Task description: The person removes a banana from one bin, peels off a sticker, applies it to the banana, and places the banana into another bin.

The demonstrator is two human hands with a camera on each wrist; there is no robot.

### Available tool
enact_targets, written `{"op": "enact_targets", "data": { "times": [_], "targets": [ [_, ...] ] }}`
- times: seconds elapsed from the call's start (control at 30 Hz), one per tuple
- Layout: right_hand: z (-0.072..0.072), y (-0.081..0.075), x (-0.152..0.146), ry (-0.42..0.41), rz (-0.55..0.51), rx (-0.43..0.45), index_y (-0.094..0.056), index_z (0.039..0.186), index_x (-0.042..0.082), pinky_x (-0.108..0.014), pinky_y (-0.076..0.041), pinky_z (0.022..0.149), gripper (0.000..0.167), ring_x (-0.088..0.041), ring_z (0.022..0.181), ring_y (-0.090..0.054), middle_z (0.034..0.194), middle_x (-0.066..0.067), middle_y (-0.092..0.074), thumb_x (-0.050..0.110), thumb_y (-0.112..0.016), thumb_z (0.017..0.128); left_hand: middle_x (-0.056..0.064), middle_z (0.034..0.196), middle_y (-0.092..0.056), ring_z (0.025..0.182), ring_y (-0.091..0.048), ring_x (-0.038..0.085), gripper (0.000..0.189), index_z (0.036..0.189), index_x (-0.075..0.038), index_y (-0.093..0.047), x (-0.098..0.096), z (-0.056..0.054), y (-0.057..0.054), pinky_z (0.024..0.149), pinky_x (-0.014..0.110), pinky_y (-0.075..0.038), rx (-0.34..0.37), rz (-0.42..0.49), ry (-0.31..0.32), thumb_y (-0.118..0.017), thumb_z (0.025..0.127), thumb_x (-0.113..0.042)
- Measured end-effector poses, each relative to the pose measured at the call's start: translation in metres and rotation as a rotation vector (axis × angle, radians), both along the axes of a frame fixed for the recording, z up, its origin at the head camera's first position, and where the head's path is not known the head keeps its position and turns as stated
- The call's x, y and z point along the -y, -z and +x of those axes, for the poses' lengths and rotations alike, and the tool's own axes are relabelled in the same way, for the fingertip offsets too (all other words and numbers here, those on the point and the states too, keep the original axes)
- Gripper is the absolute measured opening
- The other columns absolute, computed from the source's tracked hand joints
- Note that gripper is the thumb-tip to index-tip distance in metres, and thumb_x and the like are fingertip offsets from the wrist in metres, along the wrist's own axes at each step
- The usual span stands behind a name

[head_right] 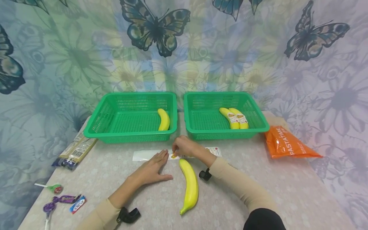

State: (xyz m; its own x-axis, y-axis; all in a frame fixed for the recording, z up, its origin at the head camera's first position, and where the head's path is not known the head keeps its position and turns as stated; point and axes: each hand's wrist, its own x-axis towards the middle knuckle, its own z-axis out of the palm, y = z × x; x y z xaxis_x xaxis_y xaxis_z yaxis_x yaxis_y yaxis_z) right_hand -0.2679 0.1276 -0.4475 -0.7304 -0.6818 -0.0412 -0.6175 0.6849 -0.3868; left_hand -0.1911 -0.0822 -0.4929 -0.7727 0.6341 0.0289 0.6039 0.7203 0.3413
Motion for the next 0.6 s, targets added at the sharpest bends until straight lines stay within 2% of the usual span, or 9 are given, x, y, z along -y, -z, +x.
{"op": "enact_targets", "data": {
  "times": [0.2,0.4,0.6],
  "targets": [
    [0.003,-0.004,-0.002,0.019,-0.013,0.037,-0.076,0.081,0.013,-0.016,-0.051,0.061,0.004,-0.002,0.064,-0.061,0.075,0.004,-0.073,0.014,-0.076,0.085,0.018,0.159,-0.027,0.15,-0.024,0.028,0.103,0.15,0.003,-0.032,-0.001,-0.001,0.001,0.122,0.041,-0.024,-0.008,-0.019,-0.001,-0.057,0.083,-0.071],
    [0.007,-0.011,-0.007,0.013,-0.025,-0.039,-0.078,0.085,0.012,-0.017,-0.053,0.064,0.005,-0.004,0.068,-0.065,0.077,0.002,-0.074,0.014,-0.074,0.087,0.017,0.159,-0.027,0.15,-0.023,0.028,0.103,0.15,0.002,-0.032,-0.004,-0.002,0.002,0.122,0.041,-0.023,-0.013,-0.022,-0.006,-0.057,0.083,-0.071],
    [0.011,-0.016,-0.015,0.025,-0.073,-0.095,-0.078,0.085,0.014,-0.014,-0.052,0.063,0.005,-0.003,0.068,-0.065,0.078,0.003,-0.074,0.017,-0.074,0.086,0.018,0.159,-0.027,0.15,-0.023,0.03,0.101,0.149,0.002,-0.034,-0.002,0.0,-0.001,0.123,0.042,-0.023,0.018,-0.01,-0.015,-0.059,0.083,-0.069]
  ]
}}
